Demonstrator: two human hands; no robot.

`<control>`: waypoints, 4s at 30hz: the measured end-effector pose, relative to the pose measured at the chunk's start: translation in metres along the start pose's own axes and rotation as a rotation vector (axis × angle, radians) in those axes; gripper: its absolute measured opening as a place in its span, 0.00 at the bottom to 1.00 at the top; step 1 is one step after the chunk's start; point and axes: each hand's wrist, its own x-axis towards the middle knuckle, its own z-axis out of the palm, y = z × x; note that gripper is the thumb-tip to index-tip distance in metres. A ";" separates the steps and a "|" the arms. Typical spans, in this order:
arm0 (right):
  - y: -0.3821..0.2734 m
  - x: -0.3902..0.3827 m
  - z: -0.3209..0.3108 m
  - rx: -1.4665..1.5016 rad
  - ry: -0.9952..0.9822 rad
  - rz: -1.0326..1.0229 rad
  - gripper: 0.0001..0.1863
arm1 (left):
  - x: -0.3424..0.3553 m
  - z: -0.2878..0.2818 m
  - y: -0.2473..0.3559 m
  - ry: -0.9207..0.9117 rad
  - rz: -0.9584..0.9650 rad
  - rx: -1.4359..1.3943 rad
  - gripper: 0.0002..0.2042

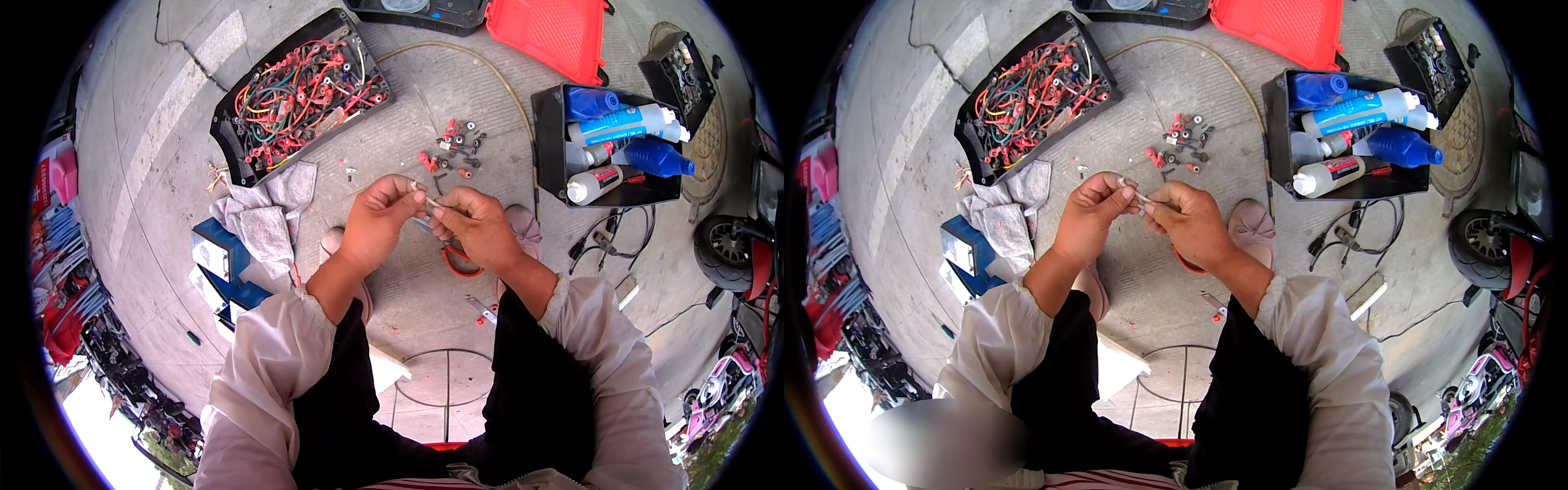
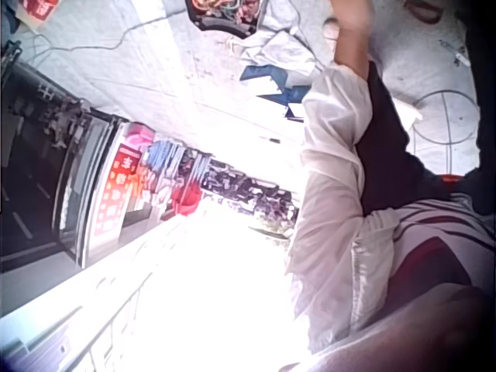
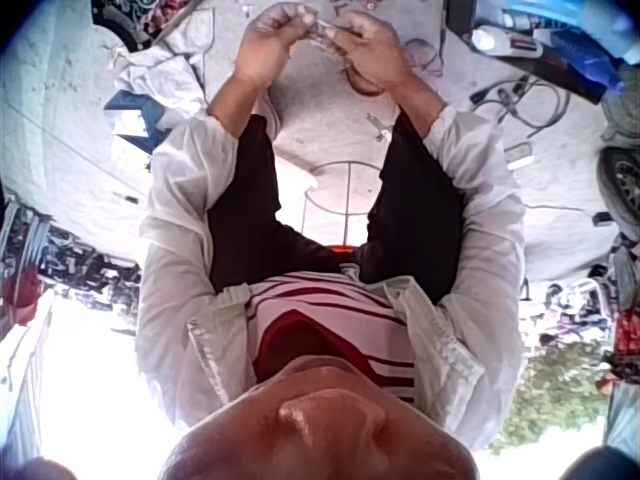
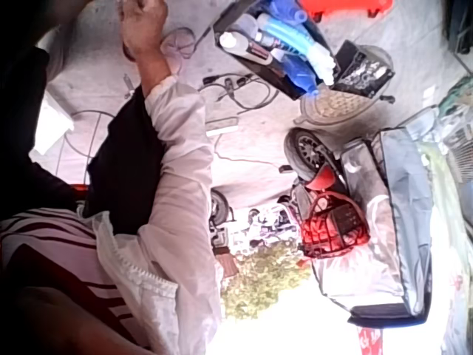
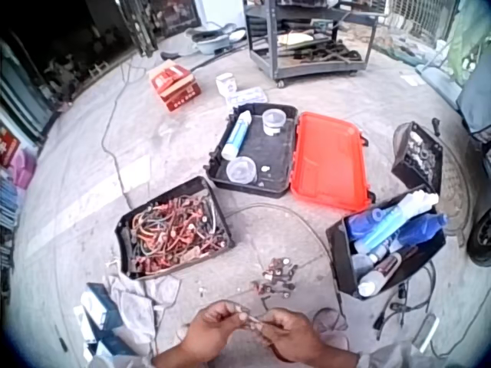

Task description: The person strips insulation from a white wire using a knife, then uses pliers to crimp a red connector onto the exposed end. The person repeats this process with another wire, stripping and crimping connectors.

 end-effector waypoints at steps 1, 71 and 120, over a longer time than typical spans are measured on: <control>0.000 -0.001 0.000 0.013 0.001 -0.018 0.05 | -0.002 0.002 0.000 0.002 0.041 0.035 0.03; -0.027 0.005 0.007 0.213 0.010 0.039 0.05 | -0.012 0.014 0.011 -0.153 -0.060 0.003 0.05; -0.042 -0.005 0.004 -0.566 0.160 -0.515 0.09 | -0.016 0.018 0.016 0.040 0.029 0.281 0.06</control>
